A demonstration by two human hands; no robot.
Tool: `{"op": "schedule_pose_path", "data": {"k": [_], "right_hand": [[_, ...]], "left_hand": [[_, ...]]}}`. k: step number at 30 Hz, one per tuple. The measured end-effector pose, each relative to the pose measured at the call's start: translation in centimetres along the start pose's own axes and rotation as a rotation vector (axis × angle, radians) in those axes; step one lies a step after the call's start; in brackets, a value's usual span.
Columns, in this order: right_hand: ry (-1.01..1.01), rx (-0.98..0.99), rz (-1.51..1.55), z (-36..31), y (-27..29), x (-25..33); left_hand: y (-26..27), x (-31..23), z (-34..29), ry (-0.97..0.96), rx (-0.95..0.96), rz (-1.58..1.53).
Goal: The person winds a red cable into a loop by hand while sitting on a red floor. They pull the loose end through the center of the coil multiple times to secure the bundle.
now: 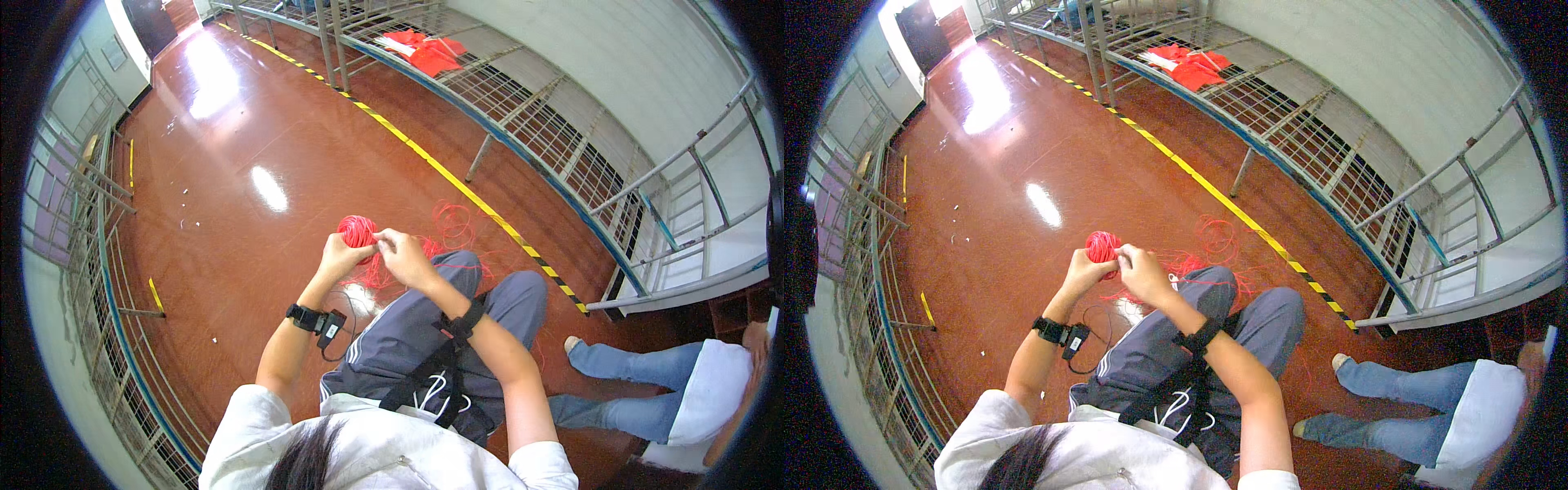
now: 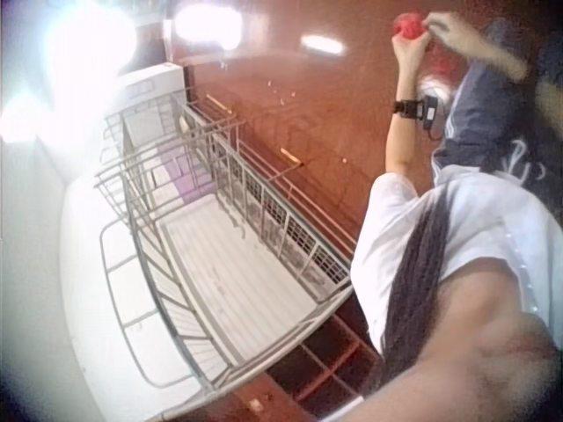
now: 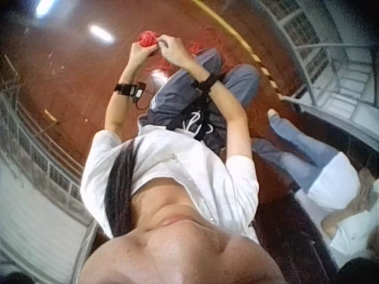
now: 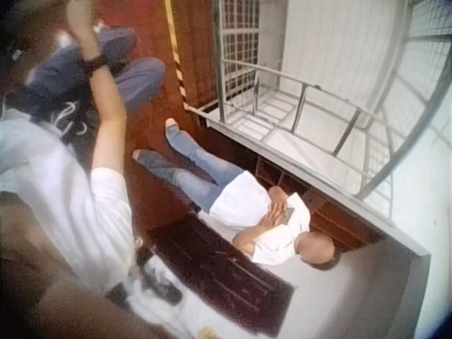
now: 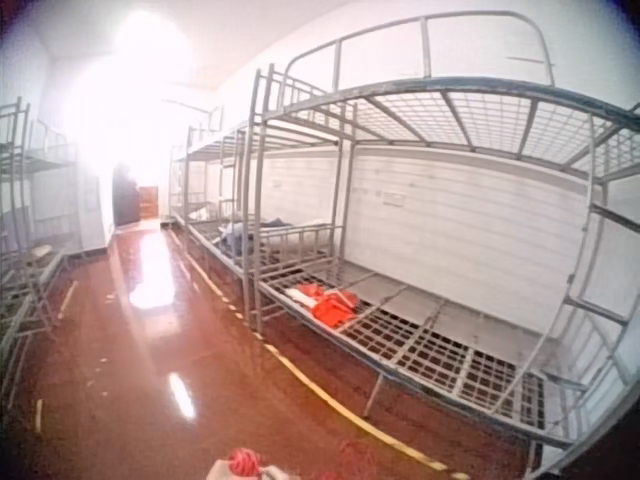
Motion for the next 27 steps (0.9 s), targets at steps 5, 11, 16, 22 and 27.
{"op": "schedule_pose_path", "data": {"k": [5,11,16,22,27], "right_hand": [[0.214,-0.105,0.163,-0.9,1.0,2.4],[0.271,0.008,0.025,-3.5,-0.7,2.4],[0.189,0.115,0.085,-3.9,-1.3,-1.6],[-0.006,0.363,-0.02,-2.0,1.7,-10.9],[-0.014,0.419,-0.224,0.4,3.3,-8.7]], "left_hand": [[-1.8,-2.7,-1.8,0.257,0.22,-0.648],[-1.3,-3.7,-1.1,0.345,0.117,-1.003],[-1.0,-3.5,-0.3,0.334,0.052,-1.197],[-1.8,-5.9,-2.7,0.211,0.459,-1.247],[-3.4,-5.6,-5.6,0.235,0.541,-0.987]]}}
Point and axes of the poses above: each hand's wrist, its own z-axis towards the middle knuckle, its own y-axis out of the back of the hand, x = y × z, the point moved 10 cm from there along z, towards the middle knuckle, and after that the axes turned 7 degrees about -x, right-handed, at the moved point
